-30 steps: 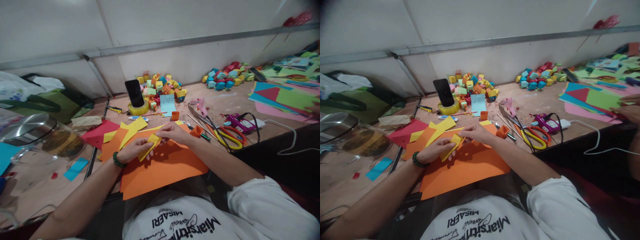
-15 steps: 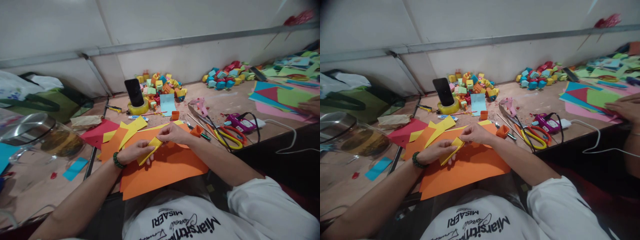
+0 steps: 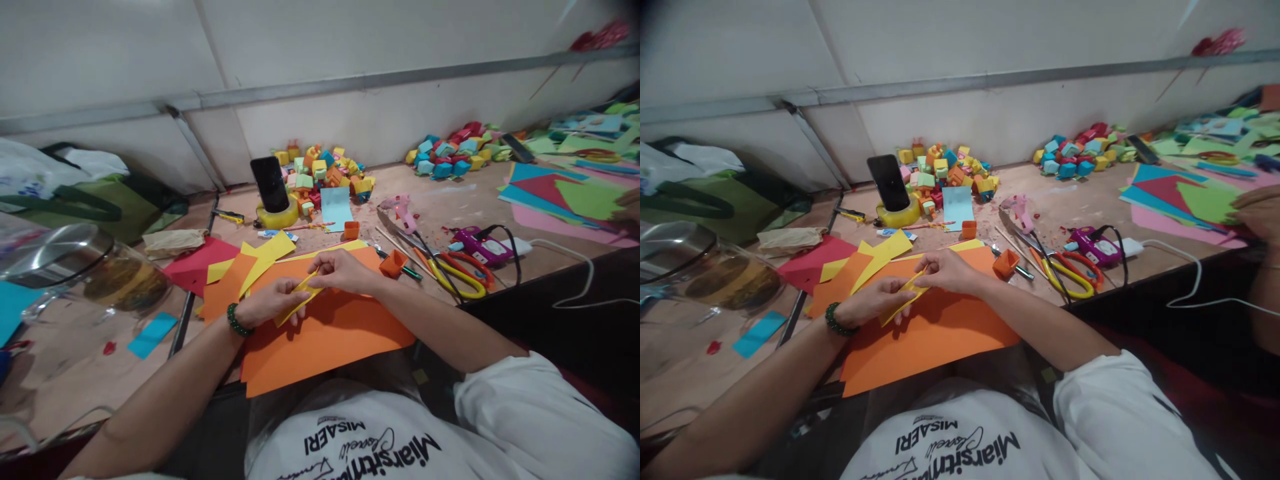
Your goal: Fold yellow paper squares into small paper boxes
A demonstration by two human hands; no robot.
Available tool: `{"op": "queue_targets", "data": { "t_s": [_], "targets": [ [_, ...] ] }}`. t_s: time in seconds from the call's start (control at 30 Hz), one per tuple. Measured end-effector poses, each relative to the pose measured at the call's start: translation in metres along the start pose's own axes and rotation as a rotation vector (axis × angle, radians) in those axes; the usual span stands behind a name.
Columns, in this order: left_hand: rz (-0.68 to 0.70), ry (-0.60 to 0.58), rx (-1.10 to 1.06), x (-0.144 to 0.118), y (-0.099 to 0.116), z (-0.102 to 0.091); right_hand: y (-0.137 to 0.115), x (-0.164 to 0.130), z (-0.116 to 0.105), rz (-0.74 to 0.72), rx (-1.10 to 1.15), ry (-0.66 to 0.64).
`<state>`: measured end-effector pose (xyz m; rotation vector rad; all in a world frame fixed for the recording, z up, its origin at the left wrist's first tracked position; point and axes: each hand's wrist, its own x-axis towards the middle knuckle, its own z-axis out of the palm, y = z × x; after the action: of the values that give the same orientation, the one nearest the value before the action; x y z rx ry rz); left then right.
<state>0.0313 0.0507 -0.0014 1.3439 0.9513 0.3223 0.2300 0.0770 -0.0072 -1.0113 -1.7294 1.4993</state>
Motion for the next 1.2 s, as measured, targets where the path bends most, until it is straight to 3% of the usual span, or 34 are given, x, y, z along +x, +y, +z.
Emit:
{"op": "queue_targets", "data": {
  "t_s": [0.7,0.8,0.97,1.2],
  "targets": [
    [-0.053,-0.013,0.007,-0.001,0.002,0.000,0.004,0.001,-0.002,-0.032,-0.036,-0.072],
    [0.002,0.051,0.188,-0.001,0.002,0.002,0.005,0.002,-0.004,-0.031,-0.057,-0.058],
    [0.240,0.410,0.849,0.003,-0.002,0.005,0.016,0.009,-0.010,0.067,-0.146,0.018],
    [0.357,0.425,1.227,0.010,-0.015,0.009,0.015,0.009,-0.013,0.058,-0.672,0.022]
  ]
}}
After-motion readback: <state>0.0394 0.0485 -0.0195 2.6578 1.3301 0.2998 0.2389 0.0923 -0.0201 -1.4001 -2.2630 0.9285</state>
